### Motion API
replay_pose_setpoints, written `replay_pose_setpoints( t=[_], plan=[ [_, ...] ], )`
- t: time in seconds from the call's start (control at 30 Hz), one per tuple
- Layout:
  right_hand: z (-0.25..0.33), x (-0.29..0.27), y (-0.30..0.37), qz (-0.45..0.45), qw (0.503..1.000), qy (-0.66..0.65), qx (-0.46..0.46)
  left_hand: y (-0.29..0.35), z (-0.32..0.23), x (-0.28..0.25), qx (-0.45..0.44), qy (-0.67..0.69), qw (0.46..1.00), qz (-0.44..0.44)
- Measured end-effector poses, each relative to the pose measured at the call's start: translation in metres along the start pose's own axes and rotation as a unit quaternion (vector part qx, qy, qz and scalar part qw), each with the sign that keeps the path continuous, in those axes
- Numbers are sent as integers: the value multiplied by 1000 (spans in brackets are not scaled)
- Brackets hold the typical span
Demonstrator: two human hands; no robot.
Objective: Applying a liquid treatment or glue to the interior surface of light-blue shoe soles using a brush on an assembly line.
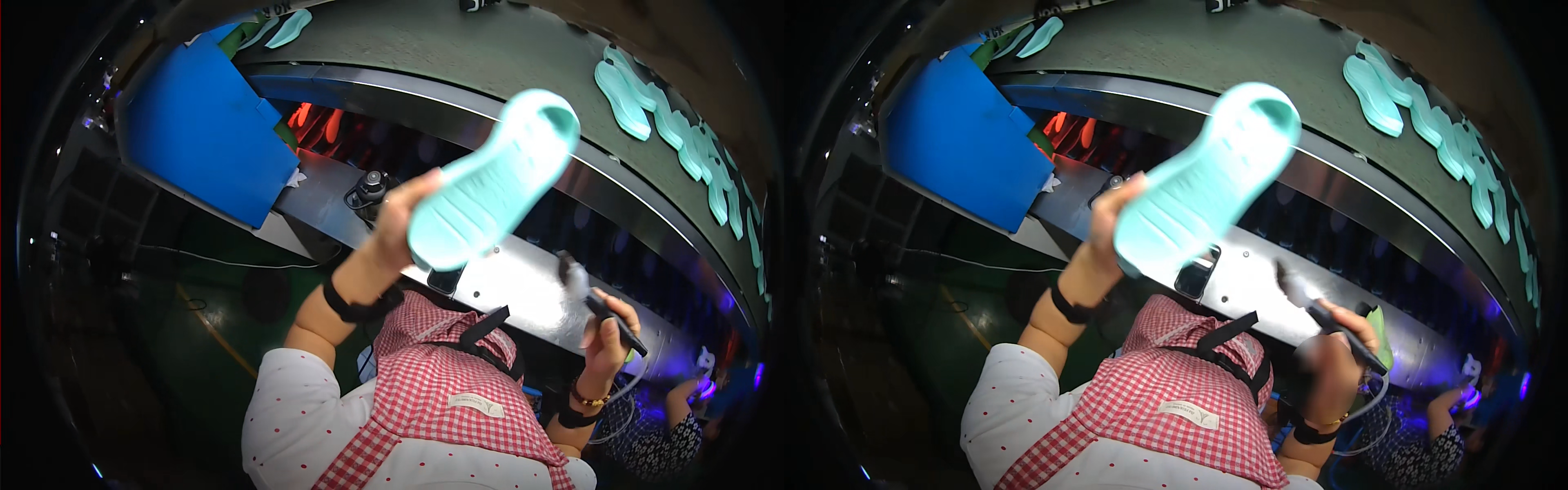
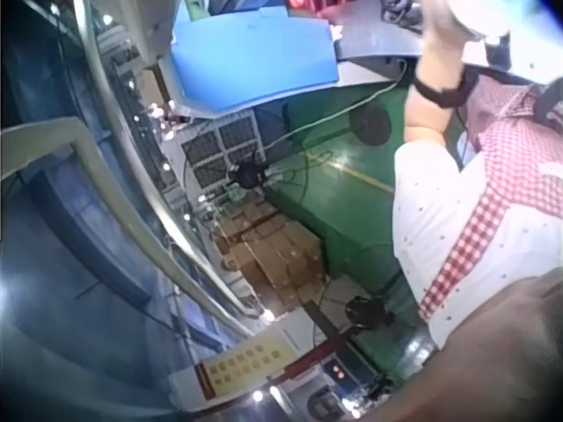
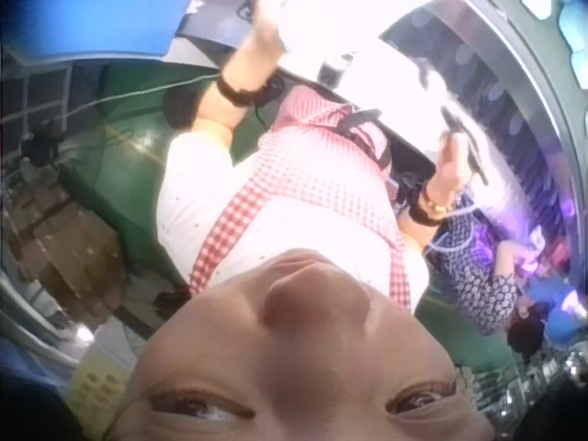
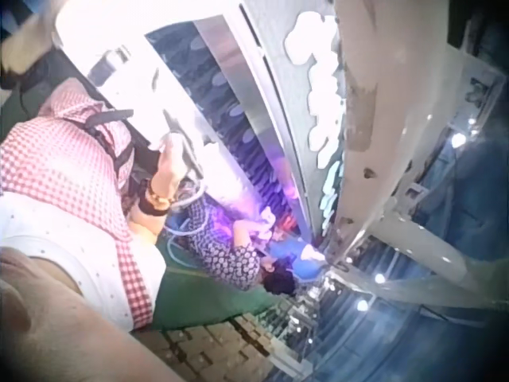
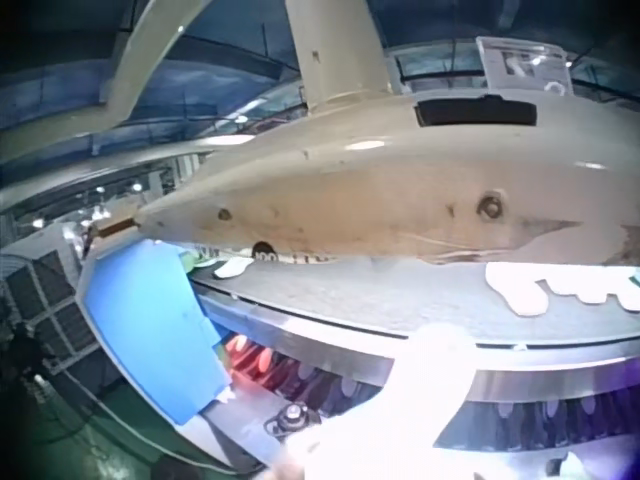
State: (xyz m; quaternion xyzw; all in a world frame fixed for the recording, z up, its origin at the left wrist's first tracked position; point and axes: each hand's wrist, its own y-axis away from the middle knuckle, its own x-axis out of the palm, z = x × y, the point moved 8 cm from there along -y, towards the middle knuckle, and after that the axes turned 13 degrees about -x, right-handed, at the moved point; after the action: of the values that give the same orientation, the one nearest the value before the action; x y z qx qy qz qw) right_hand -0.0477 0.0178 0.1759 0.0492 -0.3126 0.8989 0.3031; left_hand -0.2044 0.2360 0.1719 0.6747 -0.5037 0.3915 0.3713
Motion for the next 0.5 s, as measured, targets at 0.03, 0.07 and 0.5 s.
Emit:
replay_pose_setpoints(
  t=[0.03, 0.07, 0.5],
  plan=[
    [-5, -13, -1, -25, 1000, 0, 8, -1, -29, 7, 38, 13, 998, 39],
    [-9, -22, -1, -12, 1000, 22, 9, -4, -59, 15, 62, -55, 993, 81],
    [-34, -54, 24, -138, 986, -17, 92, -164, -178, 15, 121, -415, 885, -174]
  ],
)
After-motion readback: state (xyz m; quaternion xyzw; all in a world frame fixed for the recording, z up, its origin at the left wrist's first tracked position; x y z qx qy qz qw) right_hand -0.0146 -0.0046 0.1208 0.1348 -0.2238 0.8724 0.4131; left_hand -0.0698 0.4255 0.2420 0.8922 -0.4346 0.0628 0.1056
